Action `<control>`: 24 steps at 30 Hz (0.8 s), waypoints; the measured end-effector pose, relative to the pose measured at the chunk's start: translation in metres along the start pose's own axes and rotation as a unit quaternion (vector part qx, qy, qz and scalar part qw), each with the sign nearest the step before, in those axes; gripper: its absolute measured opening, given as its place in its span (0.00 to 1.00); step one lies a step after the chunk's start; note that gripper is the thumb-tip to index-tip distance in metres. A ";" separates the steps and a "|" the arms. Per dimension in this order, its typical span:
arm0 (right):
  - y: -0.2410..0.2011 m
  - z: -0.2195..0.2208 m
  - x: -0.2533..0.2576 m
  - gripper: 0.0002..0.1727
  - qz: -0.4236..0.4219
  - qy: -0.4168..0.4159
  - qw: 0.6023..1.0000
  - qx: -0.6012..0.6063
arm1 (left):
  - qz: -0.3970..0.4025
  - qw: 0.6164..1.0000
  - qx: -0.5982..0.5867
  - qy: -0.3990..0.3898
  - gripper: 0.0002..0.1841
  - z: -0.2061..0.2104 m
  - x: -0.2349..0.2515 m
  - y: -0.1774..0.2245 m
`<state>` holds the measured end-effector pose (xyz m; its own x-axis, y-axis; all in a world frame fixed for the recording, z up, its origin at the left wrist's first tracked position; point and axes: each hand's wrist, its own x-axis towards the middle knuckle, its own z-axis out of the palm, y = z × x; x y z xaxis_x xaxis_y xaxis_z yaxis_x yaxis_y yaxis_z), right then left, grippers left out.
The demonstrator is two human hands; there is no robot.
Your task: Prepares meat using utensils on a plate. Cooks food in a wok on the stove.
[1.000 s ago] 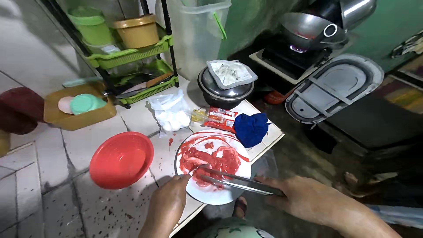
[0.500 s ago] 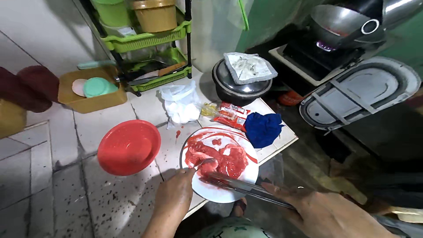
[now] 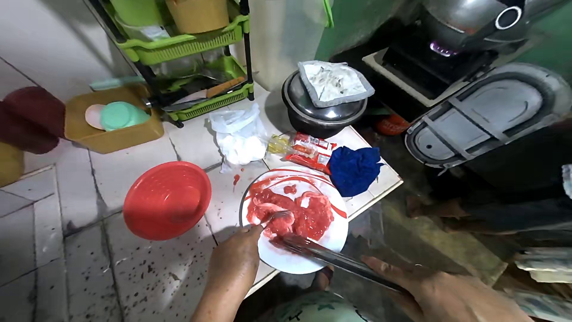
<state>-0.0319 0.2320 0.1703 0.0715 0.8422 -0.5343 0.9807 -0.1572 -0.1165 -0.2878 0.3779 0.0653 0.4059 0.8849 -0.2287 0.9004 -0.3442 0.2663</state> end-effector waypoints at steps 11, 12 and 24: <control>0.038 -0.004 -0.014 0.35 0.079 -0.028 0.986 0.147 | 0.070 0.989 -0.048 0.120 0.14 0.003 -0.020 -0.022; 0.039 -0.002 -0.010 0.34 0.084 -0.029 0.983 0.161 | 0.077 0.988 -0.048 0.121 0.14 0.003 -0.022 -0.021; 0.032 0.052 0.035 0.30 0.084 -0.101 0.938 0.320 | 0.093 0.985 0.039 0.143 0.15 -0.007 0.008 -0.019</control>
<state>-0.0071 0.2297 0.1043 0.1169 0.6733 -0.7301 0.6443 -0.6108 -0.4602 -0.3024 0.3937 0.0647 0.5147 0.8523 0.0928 0.8281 -0.5223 0.2039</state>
